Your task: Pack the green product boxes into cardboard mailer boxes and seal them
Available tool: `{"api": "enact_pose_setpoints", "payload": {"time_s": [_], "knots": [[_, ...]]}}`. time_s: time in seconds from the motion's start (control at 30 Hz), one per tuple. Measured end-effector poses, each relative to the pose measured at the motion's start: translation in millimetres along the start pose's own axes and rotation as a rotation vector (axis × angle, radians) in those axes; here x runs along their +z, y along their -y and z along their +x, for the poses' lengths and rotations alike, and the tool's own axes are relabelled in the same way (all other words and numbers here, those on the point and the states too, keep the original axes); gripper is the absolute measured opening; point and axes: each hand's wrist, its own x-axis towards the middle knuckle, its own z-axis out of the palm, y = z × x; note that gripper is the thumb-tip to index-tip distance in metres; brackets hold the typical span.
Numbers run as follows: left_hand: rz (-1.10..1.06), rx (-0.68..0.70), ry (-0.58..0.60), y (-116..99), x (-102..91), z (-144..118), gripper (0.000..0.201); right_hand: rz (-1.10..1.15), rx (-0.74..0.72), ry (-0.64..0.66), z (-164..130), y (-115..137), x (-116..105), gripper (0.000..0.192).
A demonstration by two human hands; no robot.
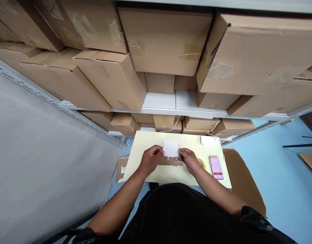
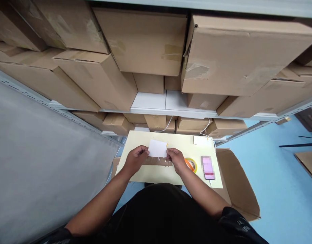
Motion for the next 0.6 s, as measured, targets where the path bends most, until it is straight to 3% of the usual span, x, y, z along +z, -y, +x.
{"api": "enact_pose_setpoints", "payload": {"time_s": [0.13, 0.3, 0.43, 0.6], "knots": [[0.024, -0.04, -0.027, 9, -1.3, 1, 0.022, -0.03, -0.048, -0.001, -6, 3, -2, 0.022], [0.098, -0.125, -0.079, 42, -2.4, 6, 0.025, -0.224, -0.117, -0.056, -3, -2, -8, 0.014], [0.181, -0.167, -0.087, 68, -2.0, 8, 0.026, -0.371, -0.11, -0.074, 6, -15, -11, 0.014], [0.369, -0.189, -0.098, 84, -0.9, 5, 0.03, -0.585, -0.073, -0.125, 16, -25, -11, 0.015]]}}
